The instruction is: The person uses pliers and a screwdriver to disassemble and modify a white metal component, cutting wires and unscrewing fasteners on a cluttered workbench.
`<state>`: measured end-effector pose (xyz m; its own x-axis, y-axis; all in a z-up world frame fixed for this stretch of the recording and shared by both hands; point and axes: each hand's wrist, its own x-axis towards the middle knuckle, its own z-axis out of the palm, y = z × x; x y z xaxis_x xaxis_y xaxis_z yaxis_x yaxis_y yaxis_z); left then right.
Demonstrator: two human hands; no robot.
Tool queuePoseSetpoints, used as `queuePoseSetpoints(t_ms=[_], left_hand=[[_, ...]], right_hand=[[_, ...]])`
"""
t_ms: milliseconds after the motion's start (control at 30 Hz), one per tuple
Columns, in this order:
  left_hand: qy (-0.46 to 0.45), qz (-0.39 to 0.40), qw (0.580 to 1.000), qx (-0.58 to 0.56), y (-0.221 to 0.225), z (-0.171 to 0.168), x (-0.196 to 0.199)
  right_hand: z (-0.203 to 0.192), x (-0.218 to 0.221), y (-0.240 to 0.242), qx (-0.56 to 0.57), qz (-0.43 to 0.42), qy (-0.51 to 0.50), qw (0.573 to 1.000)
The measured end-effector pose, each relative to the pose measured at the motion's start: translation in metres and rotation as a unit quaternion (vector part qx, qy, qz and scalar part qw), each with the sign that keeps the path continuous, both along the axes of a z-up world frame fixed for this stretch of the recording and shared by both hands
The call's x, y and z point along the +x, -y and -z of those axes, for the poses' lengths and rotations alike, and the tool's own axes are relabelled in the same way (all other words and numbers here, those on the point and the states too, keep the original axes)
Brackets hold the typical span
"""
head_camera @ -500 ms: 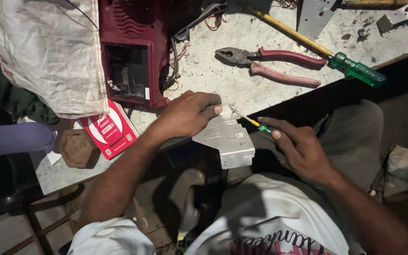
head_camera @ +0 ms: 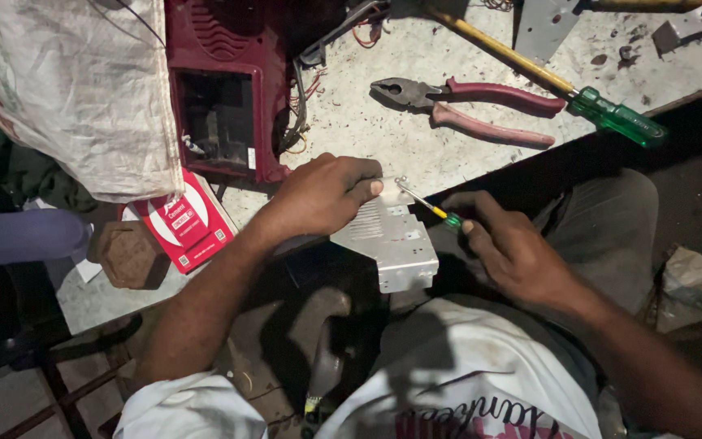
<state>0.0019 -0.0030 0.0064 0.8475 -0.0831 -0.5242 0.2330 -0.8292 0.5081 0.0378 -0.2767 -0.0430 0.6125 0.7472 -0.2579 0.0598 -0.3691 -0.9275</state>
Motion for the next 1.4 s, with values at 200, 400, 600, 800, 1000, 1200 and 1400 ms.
queuePoseSetpoints(t_ms=[200, 400, 600, 800, 1000, 1200, 1400], left_hand=[[0.032, 0.016, 0.999, -0.007, -0.003, 0.007, 0.000], [0.043, 0.017, 0.999, -0.006, -0.003, 0.009, -0.002], [0.052, 0.009, 0.998, -0.019, -0.004, 0.007, -0.004], [0.067, -0.003, 0.997, -0.031, -0.003, 0.008, -0.006], [0.060, -0.014, 0.998, -0.027, -0.003, 0.008, -0.008], [0.080, -0.012, 0.996, -0.023, -0.002, 0.010, -0.008], [0.076, -0.015, 0.997, 0.001, 0.001, 0.011, -0.012]], right_hand=[[-0.014, 0.009, -0.008, -0.007, -0.032, 0.005, 0.999], [-0.010, 0.002, -0.015, 0.062, -0.007, 0.094, 0.994], [0.001, -0.012, -0.017, 0.000, 0.059, 0.056, 0.997], [0.016, -0.029, -0.020, 0.021, 0.122, 0.037, 0.992], [0.032, -0.048, -0.023, -0.004, 0.177, 0.149, 0.973], [0.055, -0.059, -0.026, 0.065, 0.206, 0.244, 0.945], [0.073, -0.062, -0.027, 0.089, 0.203, 0.331, 0.917]])
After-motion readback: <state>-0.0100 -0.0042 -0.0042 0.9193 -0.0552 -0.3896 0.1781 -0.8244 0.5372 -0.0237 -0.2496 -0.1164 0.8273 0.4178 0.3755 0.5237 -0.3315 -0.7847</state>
